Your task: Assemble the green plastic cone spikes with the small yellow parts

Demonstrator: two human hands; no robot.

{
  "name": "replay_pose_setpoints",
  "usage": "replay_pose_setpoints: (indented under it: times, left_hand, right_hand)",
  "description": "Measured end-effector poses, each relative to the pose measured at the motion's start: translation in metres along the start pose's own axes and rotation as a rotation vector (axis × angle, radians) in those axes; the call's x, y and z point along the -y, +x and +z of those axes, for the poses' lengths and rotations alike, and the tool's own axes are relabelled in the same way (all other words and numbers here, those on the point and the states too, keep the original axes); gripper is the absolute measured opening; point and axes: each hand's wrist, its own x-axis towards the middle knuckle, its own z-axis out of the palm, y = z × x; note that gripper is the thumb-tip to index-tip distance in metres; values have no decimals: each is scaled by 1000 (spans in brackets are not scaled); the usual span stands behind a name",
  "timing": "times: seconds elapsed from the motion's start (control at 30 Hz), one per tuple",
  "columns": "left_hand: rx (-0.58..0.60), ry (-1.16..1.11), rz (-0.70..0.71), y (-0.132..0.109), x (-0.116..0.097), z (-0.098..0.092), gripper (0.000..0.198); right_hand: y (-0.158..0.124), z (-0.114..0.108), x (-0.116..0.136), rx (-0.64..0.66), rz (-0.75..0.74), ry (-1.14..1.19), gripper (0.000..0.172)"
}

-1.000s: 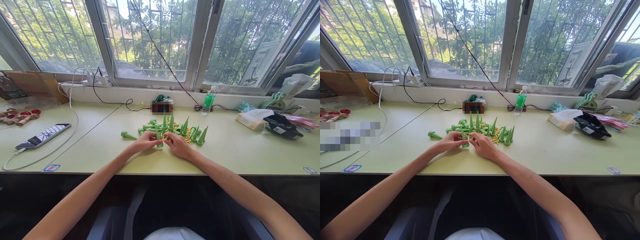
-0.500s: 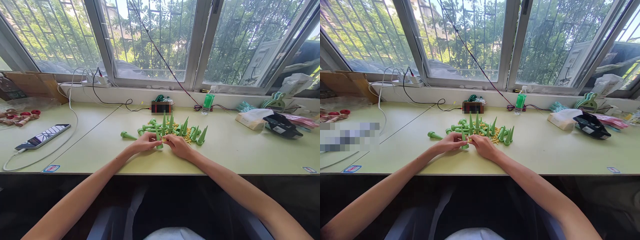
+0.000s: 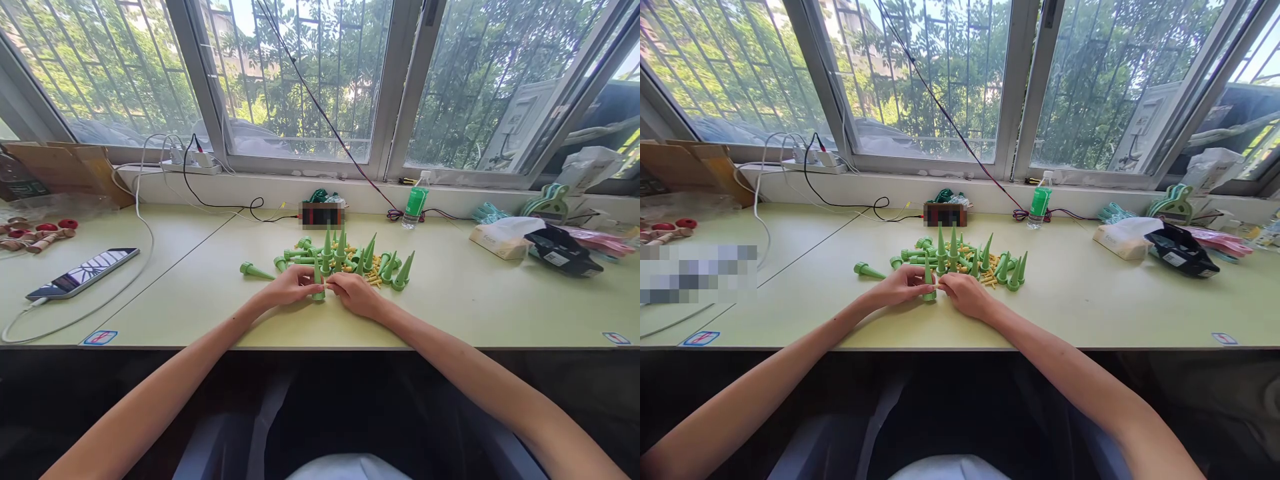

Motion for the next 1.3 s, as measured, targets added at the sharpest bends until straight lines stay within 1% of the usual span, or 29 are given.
replay_pose_setpoints:
  times: [0.2,0.3,0.4,0.5,0.6,0.7,0.8,0.87,1.0,1.3]
  left_hand:
    - [-1,92,27,0,8,1,30]
    - [-20,157,39,-1,11,2,29]
    - [-49,213,52,-1,12,3,27]
    - [-68,221,67,-1,11,3,27]
    - [-73,183,59,0,12,3,28]
    - [-82,127,32,1,10,3,32]
    - [-121,57,5,1,4,2,35]
    - [-155,4,-43,1,0,1,38]
    - [-132,-119,-113,0,-1,0,44]
    - [-86,-297,-149,0,7,-3,42]
  right_hand:
    - [0,-1,3,56,71,-66,23]
    - [0,0,2,76,109,-105,25]
    - [1,1,2,89,123,-104,26]
    - [2,0,2,100,147,-81,27]
    - [4,0,3,86,166,-30,26]
    - [4,-1,4,21,167,23,24]
    - [5,-1,5,-57,152,70,16]
    - [4,-2,6,-89,143,103,12]
    - [4,-3,7,-103,146,129,15]
    - [4,-7,10,-94,103,105,18]
